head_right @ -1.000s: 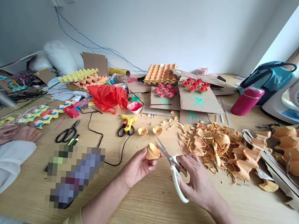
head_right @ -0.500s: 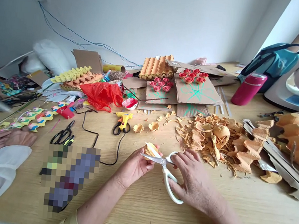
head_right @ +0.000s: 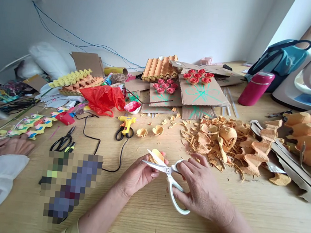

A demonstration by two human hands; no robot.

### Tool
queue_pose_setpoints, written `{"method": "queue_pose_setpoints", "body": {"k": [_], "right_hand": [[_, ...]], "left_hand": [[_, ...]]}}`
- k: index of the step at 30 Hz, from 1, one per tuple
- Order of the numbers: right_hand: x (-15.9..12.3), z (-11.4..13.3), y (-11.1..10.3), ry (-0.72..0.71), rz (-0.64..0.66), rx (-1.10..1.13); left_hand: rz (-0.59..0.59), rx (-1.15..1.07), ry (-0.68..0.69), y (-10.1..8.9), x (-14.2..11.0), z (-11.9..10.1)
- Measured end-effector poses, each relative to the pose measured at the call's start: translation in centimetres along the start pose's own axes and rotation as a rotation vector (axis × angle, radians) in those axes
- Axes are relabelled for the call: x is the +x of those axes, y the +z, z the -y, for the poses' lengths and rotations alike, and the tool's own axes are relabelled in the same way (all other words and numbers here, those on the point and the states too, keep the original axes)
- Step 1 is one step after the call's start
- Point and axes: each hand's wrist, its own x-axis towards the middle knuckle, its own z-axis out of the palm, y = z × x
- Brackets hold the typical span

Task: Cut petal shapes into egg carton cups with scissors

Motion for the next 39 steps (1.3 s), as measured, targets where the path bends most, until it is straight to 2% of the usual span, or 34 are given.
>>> {"method": "queue_pose_setpoints", "body": {"k": [23,32,39], "right_hand": [[-0.4,0.2,-0.2,-0.067,-0.050,0.089],[-0.2,0.3,0.1,0.044,0.023,0.023],[-0.3,0.3,0.0,0.012,0.012,0.043]], "left_hand": [[0.002,0.085,0.059,0.8,-0.3,-0.7],[-0.049,0.201,0.115,0.9,-0.3,-1.0],[-0.064,0.252,0.125,0.9,-0.3,-1.1]]}}
